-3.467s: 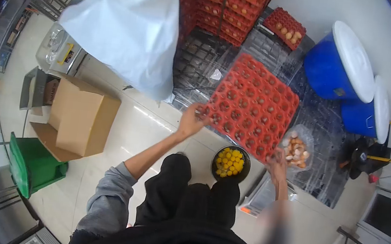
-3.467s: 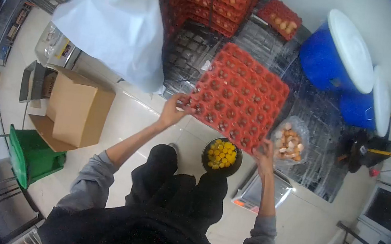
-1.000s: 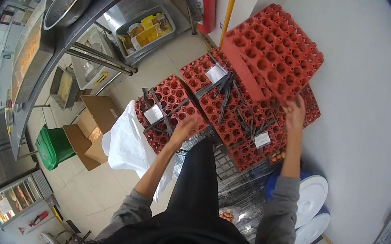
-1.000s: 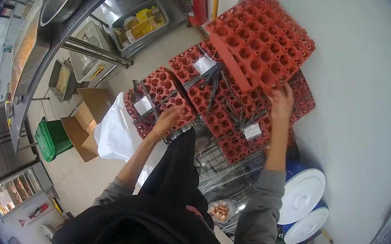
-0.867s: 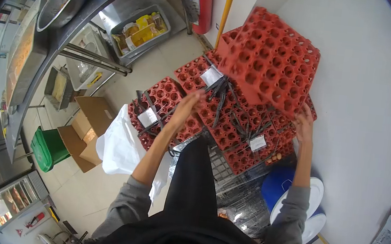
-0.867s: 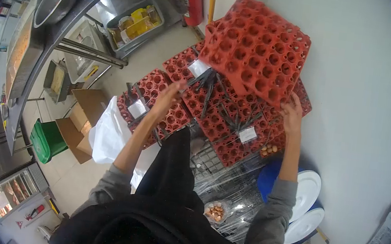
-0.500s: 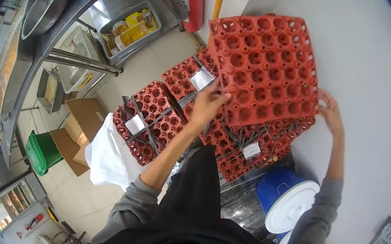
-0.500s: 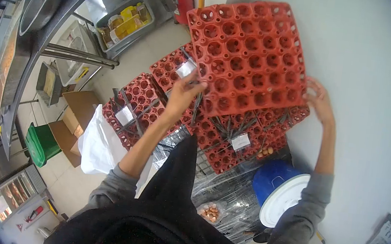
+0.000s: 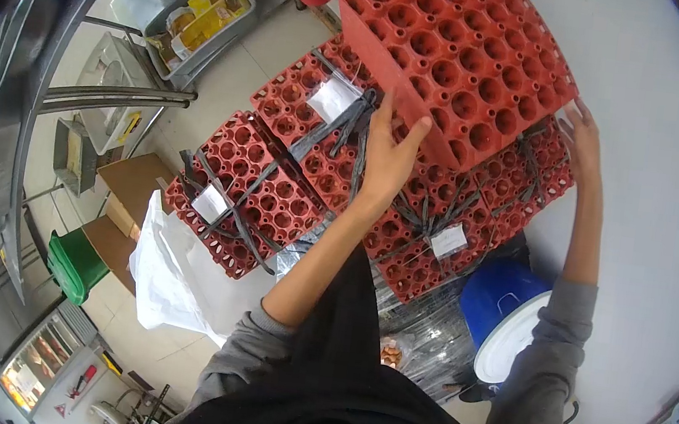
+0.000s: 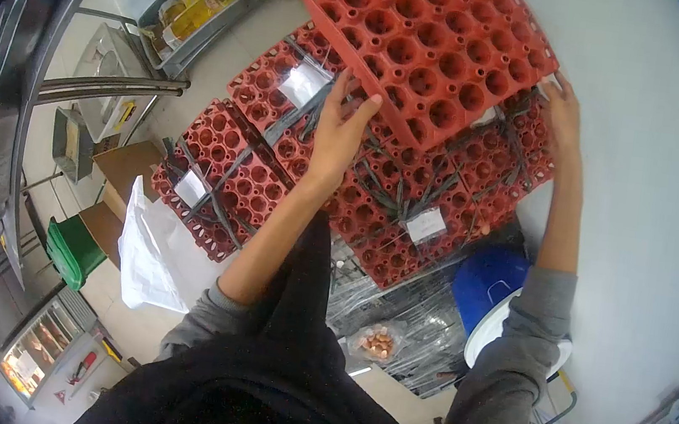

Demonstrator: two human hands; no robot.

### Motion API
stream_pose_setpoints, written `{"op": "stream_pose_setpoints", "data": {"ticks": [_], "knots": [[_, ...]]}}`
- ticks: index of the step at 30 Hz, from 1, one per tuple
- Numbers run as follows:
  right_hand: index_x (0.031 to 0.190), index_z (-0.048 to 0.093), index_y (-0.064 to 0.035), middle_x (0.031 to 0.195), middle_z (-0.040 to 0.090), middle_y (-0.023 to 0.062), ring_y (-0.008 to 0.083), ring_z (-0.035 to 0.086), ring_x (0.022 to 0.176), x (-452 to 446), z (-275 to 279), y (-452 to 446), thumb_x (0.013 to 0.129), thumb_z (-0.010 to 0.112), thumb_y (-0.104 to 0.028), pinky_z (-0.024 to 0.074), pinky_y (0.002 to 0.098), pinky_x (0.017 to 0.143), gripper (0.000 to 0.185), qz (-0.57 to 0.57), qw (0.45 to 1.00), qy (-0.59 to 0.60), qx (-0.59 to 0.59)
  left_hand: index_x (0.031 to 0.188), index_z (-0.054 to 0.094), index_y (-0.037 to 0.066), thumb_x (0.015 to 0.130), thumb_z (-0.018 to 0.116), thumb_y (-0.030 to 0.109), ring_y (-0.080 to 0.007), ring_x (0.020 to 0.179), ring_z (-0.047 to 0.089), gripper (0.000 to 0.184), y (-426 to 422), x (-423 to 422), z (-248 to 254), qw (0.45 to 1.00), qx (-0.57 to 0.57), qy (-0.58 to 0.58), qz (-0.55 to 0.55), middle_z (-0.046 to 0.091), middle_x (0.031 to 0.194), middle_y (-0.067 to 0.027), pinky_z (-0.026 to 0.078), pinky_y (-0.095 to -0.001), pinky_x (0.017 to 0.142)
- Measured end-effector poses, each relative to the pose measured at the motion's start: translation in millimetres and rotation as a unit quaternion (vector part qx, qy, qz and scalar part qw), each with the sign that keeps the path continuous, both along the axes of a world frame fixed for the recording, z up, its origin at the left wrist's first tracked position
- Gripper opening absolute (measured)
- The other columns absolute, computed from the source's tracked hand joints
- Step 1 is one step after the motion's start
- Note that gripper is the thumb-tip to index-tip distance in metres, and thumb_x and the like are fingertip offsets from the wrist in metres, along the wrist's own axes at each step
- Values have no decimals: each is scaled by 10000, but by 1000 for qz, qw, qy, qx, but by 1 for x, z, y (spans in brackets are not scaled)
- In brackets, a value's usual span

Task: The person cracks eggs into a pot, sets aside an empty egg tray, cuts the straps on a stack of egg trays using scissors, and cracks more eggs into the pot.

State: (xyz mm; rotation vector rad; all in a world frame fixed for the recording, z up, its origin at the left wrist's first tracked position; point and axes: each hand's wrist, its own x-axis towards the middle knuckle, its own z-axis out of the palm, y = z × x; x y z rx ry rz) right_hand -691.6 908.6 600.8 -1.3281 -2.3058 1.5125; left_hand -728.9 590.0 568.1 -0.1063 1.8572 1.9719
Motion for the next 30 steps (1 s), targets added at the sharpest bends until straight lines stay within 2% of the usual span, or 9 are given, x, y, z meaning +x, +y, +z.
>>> {"op": "stream_pose_setpoints", "data": {"ticks": [3, 5, 10, 15, 19, 21, 23, 27, 30], "knots": [[1374, 329, -52, 1303, 453, 137, 259, 482, 1154, 19, -25, -37, 886, 560, -298, 356, 356, 987, 593, -37, 997, 36, -49, 1386, 286, 16, 871, 596, 234, -240, 1144, 452, 639, -8, 9, -3, 998, -36, -13, -40, 389, 1343, -158, 398, -345, 943], [1346, 351, -24, 1262, 477, 115, 234, 497, 1121, 36, -44, -58, 875, 584, -299, 391, 348, 952, 593, -73, 990, 122, -18, 1304, 413, 32, 856, 610, 234, -240, 1070, 505, 529, -18, 36, -6, 999, 3, -40, -11, 438, 1207, -161, 438, -341, 881], [1292, 399, 9, 1299, 448, 167, 242, 457, 1179, 91, -56, -120, 836, 622, -188, 386, 331, 952, 545, -70, 991, 55, -104, 1155, 540, 25, 835, 633, 190, -173, 929, 584, 372, -77, 144, -75, 984, -26, -121, -124, 578, 1056, -99, 482, -285, 761], [1210, 479, -14, 1158, 536, 107, 169, 569, 943, 184, -108, -159, 824, 610, -166, 468, 281, 780, 434, -85, 995, 11, -50, 1152, 543, 19, 825, 637, 197, -188, 966, 595, 384, -132, 228, -95, 943, -22, -241, -230, 606, 1067, -122, 488, -300, 781], [1090, 541, -31, 929, 595, 62, 136, 560, 804, 255, -123, -207, 801, 612, -68, 466, 247, 702, 299, -144, 985, 54, -79, 1163, 534, 45, 803, 653, 214, -227, 942, 605, 415, -152, 257, -115, 935, -99, -208, -269, 601, 1083, -145, 500, -333, 754], [1036, 554, -37, 946, 574, 46, 120, 572, 803, 285, -127, -243, 823, 602, -132, 455, 238, 688, 238, -185, 967, 56, -165, 1175, 514, 46, 788, 662, 228, -299, 989, 575, 453, -154, 255, -120, 926, -236, -84, -282, 567, 1121, -174, 483, -379, 794], [1042, 557, -43, 930, 578, 38, 115, 572, 792, 309, -126, -276, 823, 594, -124, 452, 234, 671, 237, -196, 957, 56, -206, 1167, 498, 20, 783, 662, 231, -363, 1038, 525, 468, -153, 252, -146, 898, -285, 189, -277, 524, 1157, -196, 446, -415, 852], [1027, 572, -54, 882, 586, 18, 107, 572, 779, 373, -136, -335, 835, 568, -110, 453, 233, 633, 200, -134, 960, 19, -245, 1173, 427, 11, 784, 648, 199, -343, 1030, 514, 486, -128, 242, -152, 908, -277, 166, -266, 512, 1120, -190, 420, -406, 873], [1007, 577, -55, 884, 606, 37, 131, 592, 794, 430, -143, -380, 787, 602, -61, 477, 249, 637, 222, -113, 940, -14, -321, 1191, 332, 31, 774, 638, 157, -231, 995, 509, 532, -112, 257, -187, 984, -77, -5, -159, 489, 1095, -140, 448, -325, 813]]}}
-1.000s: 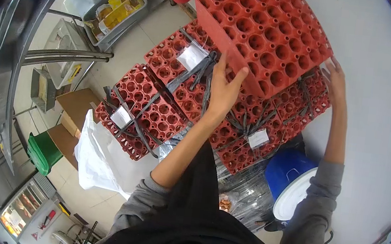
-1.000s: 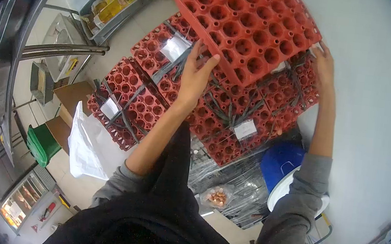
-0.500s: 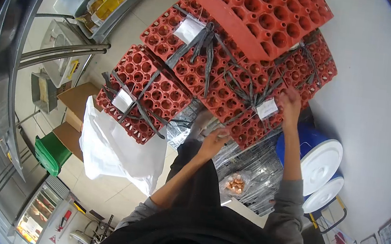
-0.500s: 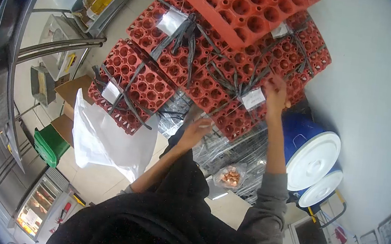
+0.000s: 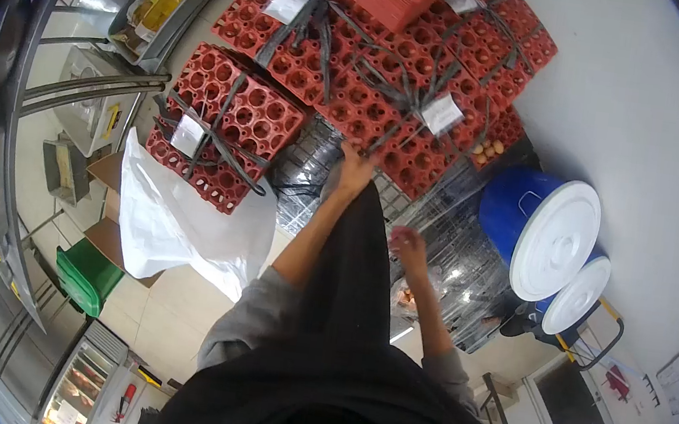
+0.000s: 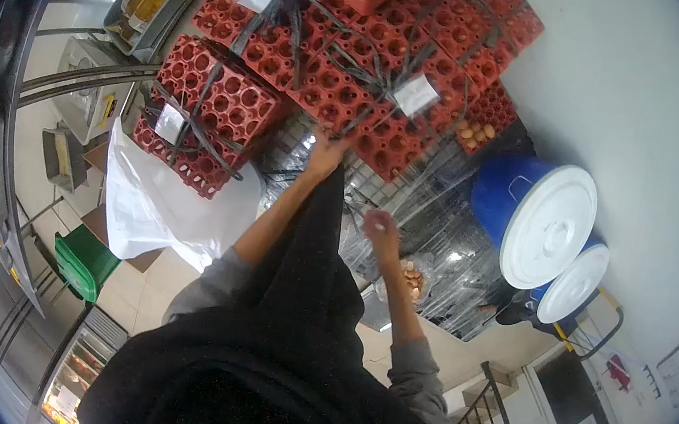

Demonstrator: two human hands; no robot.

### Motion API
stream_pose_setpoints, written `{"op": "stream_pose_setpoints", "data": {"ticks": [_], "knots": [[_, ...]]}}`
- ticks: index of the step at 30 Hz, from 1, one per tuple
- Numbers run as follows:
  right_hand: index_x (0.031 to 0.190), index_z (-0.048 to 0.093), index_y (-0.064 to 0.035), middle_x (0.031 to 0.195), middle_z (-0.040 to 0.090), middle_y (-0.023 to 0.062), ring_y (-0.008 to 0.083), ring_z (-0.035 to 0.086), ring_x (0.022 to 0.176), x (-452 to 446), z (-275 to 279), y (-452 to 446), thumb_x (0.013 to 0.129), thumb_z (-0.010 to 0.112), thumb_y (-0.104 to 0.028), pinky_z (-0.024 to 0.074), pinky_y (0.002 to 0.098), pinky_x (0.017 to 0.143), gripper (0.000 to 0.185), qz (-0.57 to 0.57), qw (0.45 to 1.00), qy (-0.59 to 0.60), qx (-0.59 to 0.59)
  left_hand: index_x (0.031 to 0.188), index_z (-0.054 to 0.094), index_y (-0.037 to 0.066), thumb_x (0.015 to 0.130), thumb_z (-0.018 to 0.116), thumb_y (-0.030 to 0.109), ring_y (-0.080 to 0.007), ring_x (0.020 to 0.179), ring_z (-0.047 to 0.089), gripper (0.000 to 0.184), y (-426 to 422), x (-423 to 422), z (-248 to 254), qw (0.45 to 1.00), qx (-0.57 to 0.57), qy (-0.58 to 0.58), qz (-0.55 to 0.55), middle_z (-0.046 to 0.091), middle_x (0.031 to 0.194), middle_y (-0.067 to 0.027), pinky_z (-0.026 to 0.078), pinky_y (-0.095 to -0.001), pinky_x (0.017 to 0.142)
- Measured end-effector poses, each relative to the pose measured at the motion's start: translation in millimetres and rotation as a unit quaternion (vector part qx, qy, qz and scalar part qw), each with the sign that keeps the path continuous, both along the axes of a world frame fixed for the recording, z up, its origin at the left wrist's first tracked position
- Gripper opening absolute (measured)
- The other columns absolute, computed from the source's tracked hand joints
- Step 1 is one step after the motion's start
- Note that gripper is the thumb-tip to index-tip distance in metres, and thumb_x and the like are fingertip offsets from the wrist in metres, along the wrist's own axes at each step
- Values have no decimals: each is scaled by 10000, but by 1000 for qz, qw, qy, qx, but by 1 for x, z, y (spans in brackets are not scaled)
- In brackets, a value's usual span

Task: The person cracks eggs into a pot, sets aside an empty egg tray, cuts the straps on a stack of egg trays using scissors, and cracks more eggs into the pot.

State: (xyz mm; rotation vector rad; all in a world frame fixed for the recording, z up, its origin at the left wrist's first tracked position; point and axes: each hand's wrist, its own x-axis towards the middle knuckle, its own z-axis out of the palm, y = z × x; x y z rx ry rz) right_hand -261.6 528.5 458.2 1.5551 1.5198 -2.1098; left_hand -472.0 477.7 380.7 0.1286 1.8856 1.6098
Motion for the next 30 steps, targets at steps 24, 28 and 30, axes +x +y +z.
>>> {"op": "stream_pose_setpoints", "data": {"ticks": [24, 28, 30], "knots": [[1062, 559, -44, 909, 609, 31, 123, 586, 799, 128, -4, -6, 858, 543, -144, 485, 262, 719, 227, -80, 996, -26, 3, 1011, 598, 44, 912, 428, 420, -372, 974, 545, 425, -18, 17, -39, 974, -154, 161, -45, 592, 957, -177, 416, -434, 851], [1024, 593, -41, 842, 601, 21, 94, 551, 745, -2, 17, 78, 857, 562, -120, 453, 232, 670, 187, 2, 980, 52, 192, 964, 591, 37, 912, 441, 375, -378, 962, 538, 373, -19, 15, -41, 980, -133, 114, -92, 588, 949, -193, 420, -454, 823], [993, 603, -27, 907, 622, 54, 157, 580, 858, -69, 17, 118, 826, 606, -113, 447, 284, 790, 188, 27, 966, 36, 255, 918, 585, 28, 904, 470, 330, -388, 940, 538, 323, -11, 16, -17, 974, -173, 129, -70, 584, 936, -209, 427, -461, 791]]}}
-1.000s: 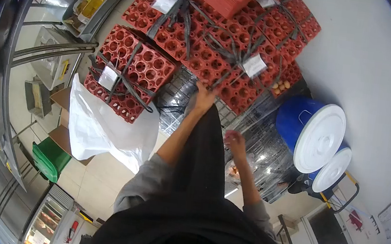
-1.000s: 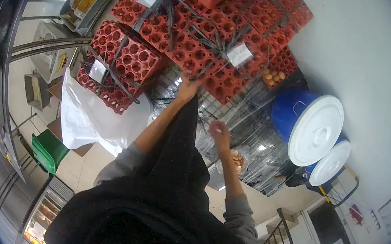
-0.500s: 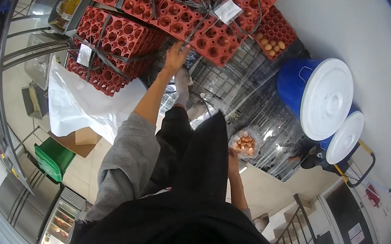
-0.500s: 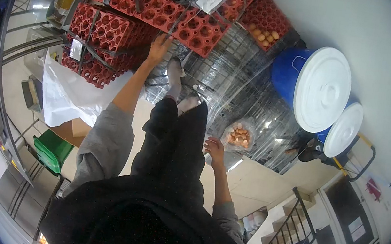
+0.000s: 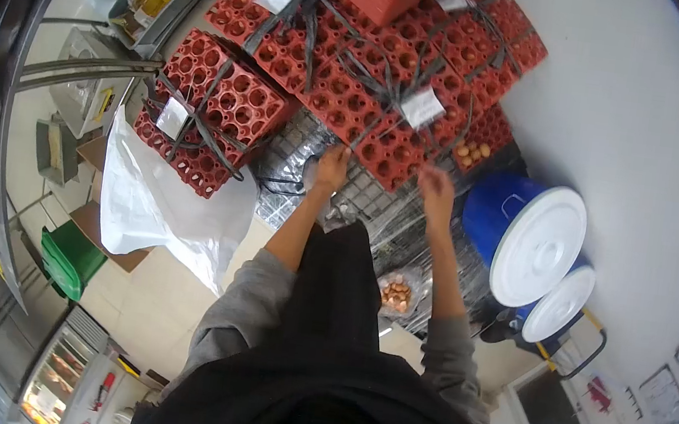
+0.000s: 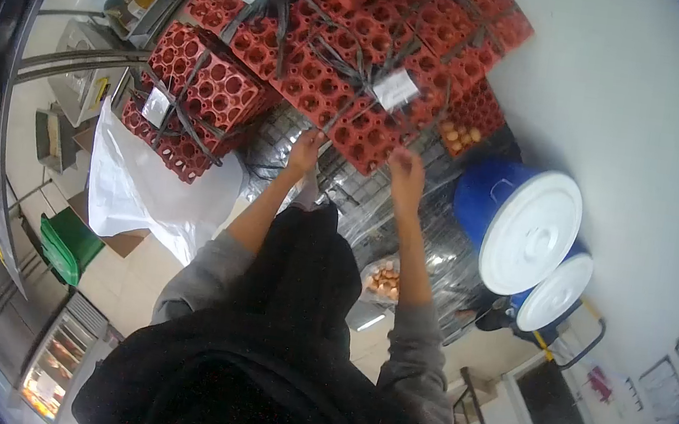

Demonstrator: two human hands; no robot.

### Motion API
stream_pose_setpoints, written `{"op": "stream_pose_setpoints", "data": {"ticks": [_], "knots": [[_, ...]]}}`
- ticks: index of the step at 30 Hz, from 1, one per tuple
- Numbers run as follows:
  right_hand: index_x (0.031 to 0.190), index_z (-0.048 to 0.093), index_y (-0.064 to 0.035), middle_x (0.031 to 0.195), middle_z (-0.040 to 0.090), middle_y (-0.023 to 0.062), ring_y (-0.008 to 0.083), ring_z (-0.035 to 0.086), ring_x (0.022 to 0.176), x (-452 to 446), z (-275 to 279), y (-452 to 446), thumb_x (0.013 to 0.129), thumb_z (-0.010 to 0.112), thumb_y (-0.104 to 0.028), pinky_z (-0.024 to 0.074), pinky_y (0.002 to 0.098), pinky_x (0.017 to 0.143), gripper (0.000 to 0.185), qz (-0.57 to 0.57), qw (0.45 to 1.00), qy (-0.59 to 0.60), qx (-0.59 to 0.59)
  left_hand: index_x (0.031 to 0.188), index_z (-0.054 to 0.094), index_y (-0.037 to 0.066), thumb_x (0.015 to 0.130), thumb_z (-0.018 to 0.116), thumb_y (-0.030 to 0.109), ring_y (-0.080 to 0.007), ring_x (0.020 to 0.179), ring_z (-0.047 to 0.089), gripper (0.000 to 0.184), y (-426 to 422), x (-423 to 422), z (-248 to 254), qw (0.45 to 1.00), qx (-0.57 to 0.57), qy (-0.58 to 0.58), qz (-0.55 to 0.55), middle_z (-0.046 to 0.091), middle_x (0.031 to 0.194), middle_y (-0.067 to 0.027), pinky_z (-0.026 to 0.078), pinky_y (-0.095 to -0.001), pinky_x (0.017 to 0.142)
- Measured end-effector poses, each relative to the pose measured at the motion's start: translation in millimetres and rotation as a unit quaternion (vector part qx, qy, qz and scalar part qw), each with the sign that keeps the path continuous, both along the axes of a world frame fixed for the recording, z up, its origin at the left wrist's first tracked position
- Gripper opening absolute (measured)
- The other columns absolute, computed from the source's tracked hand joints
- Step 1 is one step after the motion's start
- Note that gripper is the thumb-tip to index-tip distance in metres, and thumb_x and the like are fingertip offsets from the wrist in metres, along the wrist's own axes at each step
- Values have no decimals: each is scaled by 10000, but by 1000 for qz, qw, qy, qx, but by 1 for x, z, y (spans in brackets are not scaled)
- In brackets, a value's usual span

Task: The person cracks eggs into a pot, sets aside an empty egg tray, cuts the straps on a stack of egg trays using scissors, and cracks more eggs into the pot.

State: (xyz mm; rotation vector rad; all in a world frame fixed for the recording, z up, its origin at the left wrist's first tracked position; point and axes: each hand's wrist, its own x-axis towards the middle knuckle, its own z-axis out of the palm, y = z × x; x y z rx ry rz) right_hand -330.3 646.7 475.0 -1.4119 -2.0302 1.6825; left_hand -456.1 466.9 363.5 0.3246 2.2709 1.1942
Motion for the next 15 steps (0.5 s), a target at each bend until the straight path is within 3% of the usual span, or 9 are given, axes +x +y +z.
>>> {"op": "stream_pose_setpoints", "data": {"ticks": [2, 5, 8, 10, 12, 15], "knots": [[1009, 597, -22, 933, 628, 74, 185, 592, 861, -62, 2, 34, 808, 627, -132, 449, 292, 791, 231, 51, 997, -3, 58, 912, 595, 32, 914, 449, 336, -372, 923, 549, 337, -2, -4, 10, 1000, -11, -9, -16, 591, 917, -197, 422, -443, 787], [1005, 594, -14, 947, 629, 77, 192, 593, 880, -132, -13, 62, 805, 629, -148, 450, 294, 784, 243, 35, 998, -13, 51, 940, 607, 40, 931, 414, 379, -361, 919, 556, 390, -3, -12, 29, 998, -34, -10, -47, 590, 915, -202, 418, -412, 790], [1098, 565, -18, 1014, 579, 88, 150, 549, 859, -167, -36, 76, 827, 600, -197, 458, 295, 710, 327, -3, 999, -6, -49, 948, 593, 43, 896, 495, 421, -394, 934, 556, 394, -2, -2, 10, 996, 16, -83, 9, 574, 967, -185, 434, -453, 780], [1138, 541, -22, 1061, 537, 95, 188, 540, 910, -182, -47, 88, 821, 602, -205, 457, 329, 776, 372, -10, 981, -97, -166, 943, 590, 43, 898, 490, 421, -397, 926, 554, 393, 5, 5, 4, 995, 23, -79, 53, 571, 965, -191, 430, -458, 779], [1133, 547, -37, 1040, 528, 84, 190, 533, 898, -193, -46, 91, 823, 600, -208, 449, 333, 793, 358, -10, 975, -119, -189, 925, 579, 46, 902, 476, 428, -405, 908, 545, 396, 8, 15, 3, 993, 54, -29, 104, 560, 948, -204, 420, -466, 765], [1123, 545, -79, 1002, 499, 56, 187, 494, 926, -195, -58, 110, 826, 602, -218, 431, 348, 824, 333, -41, 958, -135, -249, 908, 577, 48, 908, 470, 412, -410, 890, 539, 380, 13, 13, 17, 987, 36, -103, 117, 556, 920, -197, 414, -470, 752]]}}
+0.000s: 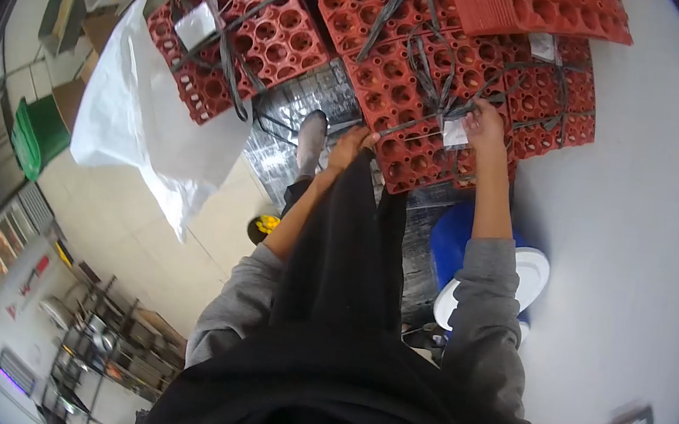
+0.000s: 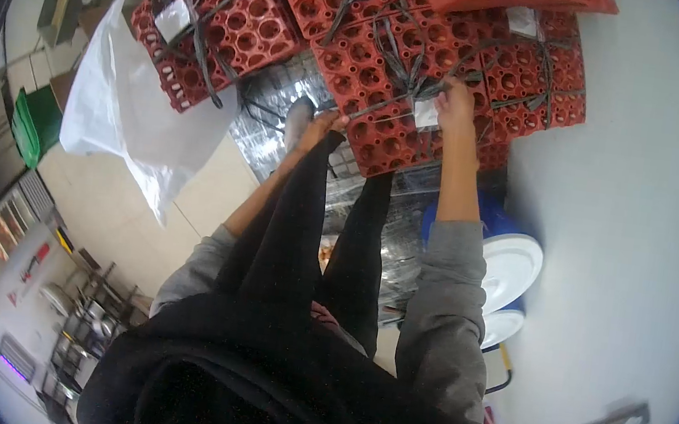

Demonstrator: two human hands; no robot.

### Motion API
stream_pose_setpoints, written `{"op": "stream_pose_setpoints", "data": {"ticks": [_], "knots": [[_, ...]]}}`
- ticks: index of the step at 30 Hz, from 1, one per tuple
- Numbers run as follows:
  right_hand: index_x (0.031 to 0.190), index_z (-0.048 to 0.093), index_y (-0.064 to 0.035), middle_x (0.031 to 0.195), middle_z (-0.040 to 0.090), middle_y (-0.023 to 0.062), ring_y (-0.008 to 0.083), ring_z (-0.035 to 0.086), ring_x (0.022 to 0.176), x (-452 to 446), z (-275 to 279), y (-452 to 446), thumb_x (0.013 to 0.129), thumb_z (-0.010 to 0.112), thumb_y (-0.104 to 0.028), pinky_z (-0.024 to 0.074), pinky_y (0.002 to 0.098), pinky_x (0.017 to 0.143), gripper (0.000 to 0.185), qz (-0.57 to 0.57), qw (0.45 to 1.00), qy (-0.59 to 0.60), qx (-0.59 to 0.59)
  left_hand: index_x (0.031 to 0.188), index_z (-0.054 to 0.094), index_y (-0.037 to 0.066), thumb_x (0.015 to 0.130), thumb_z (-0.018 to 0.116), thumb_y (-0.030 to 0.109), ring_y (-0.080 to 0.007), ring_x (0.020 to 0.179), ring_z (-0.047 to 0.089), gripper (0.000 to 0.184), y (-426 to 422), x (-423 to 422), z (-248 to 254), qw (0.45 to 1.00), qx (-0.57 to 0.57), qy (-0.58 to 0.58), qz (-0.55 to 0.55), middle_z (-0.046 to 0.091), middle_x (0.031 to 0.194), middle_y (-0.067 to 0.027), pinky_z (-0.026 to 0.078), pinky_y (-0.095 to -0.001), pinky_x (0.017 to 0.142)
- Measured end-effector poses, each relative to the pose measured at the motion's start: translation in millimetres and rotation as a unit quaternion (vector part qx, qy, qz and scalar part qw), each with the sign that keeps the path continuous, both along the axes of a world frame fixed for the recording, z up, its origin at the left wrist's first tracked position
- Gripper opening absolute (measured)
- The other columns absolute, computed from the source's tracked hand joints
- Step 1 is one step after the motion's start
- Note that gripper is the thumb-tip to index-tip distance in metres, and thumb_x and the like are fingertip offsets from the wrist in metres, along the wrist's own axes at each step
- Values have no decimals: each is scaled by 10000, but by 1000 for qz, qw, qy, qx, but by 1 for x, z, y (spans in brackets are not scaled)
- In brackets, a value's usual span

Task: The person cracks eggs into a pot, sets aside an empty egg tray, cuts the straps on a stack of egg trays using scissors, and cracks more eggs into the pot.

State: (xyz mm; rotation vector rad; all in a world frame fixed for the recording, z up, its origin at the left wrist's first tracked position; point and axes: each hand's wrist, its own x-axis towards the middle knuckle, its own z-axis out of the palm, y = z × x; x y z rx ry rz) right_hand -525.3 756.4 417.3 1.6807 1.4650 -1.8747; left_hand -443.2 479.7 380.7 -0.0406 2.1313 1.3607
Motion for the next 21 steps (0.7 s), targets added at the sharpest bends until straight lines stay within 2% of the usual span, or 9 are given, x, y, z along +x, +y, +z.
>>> {"op": "stream_pose_setpoints", "data": {"ticks": [2, 6, 8, 9, 11, 12, 14, 16, 21], "knots": [[1100, 531, -99, 1022, 500, 59, 181, 462, 1002, 2, -8, 11, 836, 596, -221, 414, 354, 877, 298, -110, 990, -20, -84, 895, 579, 43, 921, 448, 388, -407, 890, 539, 370, 8, 6, 0, 999, -14, 3, 35, 552, 900, -190, 412, -469, 755], [1121, 516, -112, 1017, 483, 60, 231, 508, 999, 0, 20, 7, 876, 546, -294, 419, 337, 891, 306, -22, 994, 0, -111, 859, 581, 18, 932, 409, 399, -389, 904, 536, 425, 6, -3, 10, 998, -54, 39, 8, 563, 900, -185, 413, -465, 774], [1011, 500, -78, 949, 467, 74, 289, 518, 1051, -1, 18, 14, 914, 489, -318, 390, 396, 961, 260, -53, 991, 11, -121, 841, 577, 0, 933, 401, 409, -378, 918, 531, 455, 5, -5, 11, 991, -77, 89, -60, 572, 886, -189, 427, -440, 804], [1011, 500, -78, 949, 467, 74, 289, 518, 1051, 1, 18, 14, 914, 489, -318, 390, 396, 961, 260, -39, 991, 8, -124, 818, 564, -18, 939, 394, 381, -419, 838, 527, 450, 4, -5, 9, 991, -84, 85, -59, 560, 841, -223, 415, -451, 758], [811, 434, -73, 789, 431, 64, 256, 541, 838, -4, 21, 10, 949, 417, -292, 377, 445, 978, 259, -90, 984, 40, -146, 821, 558, -22, 937, 398, 383, -424, 844, 533, 451, 6, -5, 24, 993, -96, 54, -48, 563, 841, -231, 417, -458, 761], [811, 434, -73, 789, 431, 64, 256, 541, 838, -8, 20, 12, 949, 417, -292, 377, 445, 978, 259, -71, 985, 44, -152, 825, 553, -26, 935, 402, 385, -428, 850, 538, 452, 5, -9, 28, 993, -103, 26, -55, 566, 840, -238, 418, -466, 764], [671, 326, -84, 614, 360, 31, 187, 430, 591, -5, 20, 18, 970, 380, -243, 458, 371, 891, 343, -67, 976, 39, -205, 844, 551, -24, 931, 407, 394, -431, 865, 541, 451, 3, -3, 23, 994, -91, 52, -29, 572, 846, -243, 418, -477, 771], [621, 281, -99, 543, 263, 10, 151, 317, 525, -4, 32, 8, 973, 354, -203, 462, 378, 853, 374, -55, 980, 34, -190, 820, 558, -21, 929, 415, 389, -423, 875, 542, 448, -1, -5, 32, 996, -65, -55, -35, 576, 857, -232, 420, -476, 772], [621, 291, -101, 541, 258, 17, 143, 285, 496, 14, 41, 5, 934, 383, -150, 442, 353, 836, 330, -65, 976, 22, -208, 849, 597, -6, 931, 416, 385, -400, 859, 560, 440, -12, 19, 13, 992, -59, 106, -43, 593, 886, -194, 453, -458, 774]]}}
